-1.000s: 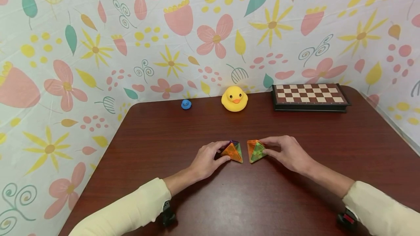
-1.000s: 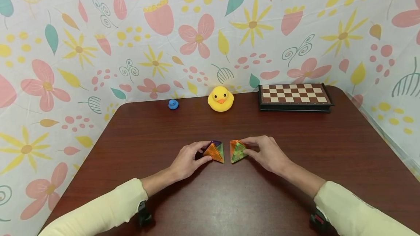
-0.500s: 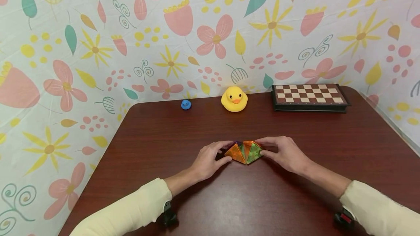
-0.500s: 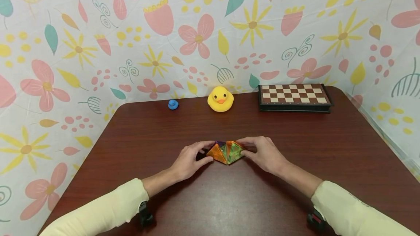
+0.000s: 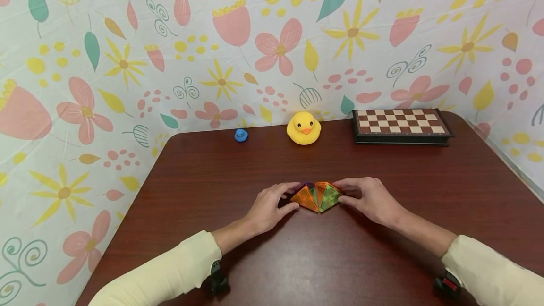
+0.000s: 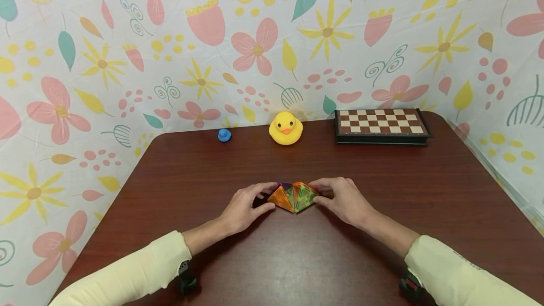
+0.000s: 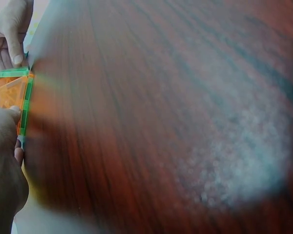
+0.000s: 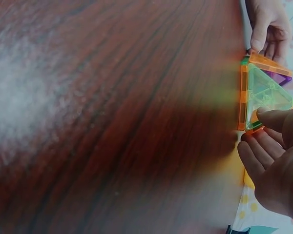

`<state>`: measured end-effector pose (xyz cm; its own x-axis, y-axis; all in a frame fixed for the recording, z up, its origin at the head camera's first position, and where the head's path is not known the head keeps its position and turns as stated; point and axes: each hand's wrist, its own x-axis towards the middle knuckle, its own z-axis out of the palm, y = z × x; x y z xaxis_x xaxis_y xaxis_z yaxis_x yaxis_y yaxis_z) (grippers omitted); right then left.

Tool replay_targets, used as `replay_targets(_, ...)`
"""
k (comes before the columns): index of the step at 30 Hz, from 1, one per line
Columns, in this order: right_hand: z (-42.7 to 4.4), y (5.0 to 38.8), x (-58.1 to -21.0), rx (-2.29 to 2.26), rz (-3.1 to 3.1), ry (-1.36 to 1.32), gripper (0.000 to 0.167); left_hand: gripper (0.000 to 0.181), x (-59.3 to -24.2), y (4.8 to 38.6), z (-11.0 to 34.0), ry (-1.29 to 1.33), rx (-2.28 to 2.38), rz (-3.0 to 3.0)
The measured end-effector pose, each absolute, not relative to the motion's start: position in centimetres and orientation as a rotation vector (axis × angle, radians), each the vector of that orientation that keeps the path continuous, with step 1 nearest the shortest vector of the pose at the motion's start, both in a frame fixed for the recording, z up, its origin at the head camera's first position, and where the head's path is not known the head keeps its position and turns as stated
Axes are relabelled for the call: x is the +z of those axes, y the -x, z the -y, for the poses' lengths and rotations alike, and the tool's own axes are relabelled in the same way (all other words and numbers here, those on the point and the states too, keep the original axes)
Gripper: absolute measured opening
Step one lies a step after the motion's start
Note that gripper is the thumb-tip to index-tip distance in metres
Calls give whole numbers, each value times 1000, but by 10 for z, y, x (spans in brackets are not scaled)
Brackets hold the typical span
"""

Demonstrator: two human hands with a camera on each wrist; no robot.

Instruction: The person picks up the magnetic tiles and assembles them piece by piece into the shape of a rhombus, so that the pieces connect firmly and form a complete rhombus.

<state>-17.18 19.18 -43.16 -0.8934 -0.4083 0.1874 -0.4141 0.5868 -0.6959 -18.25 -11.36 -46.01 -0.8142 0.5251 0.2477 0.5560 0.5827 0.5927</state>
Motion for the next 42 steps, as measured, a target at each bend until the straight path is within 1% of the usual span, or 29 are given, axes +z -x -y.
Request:
replay_targets(10, -192, 171, -433, 1178, 2775, -704, 31, 51, -461, 183, 114, 949, -1038, 2745)
replay_targets(22, -194, 171, -435, 1110, 2803, -694, 29, 49, -460, 182, 114, 944, -994, 2759)
replay_targets(42, -190, 173, -434, 1168, 2817, -668, 24, 43, -463, 182, 111, 923, -949, 2763)
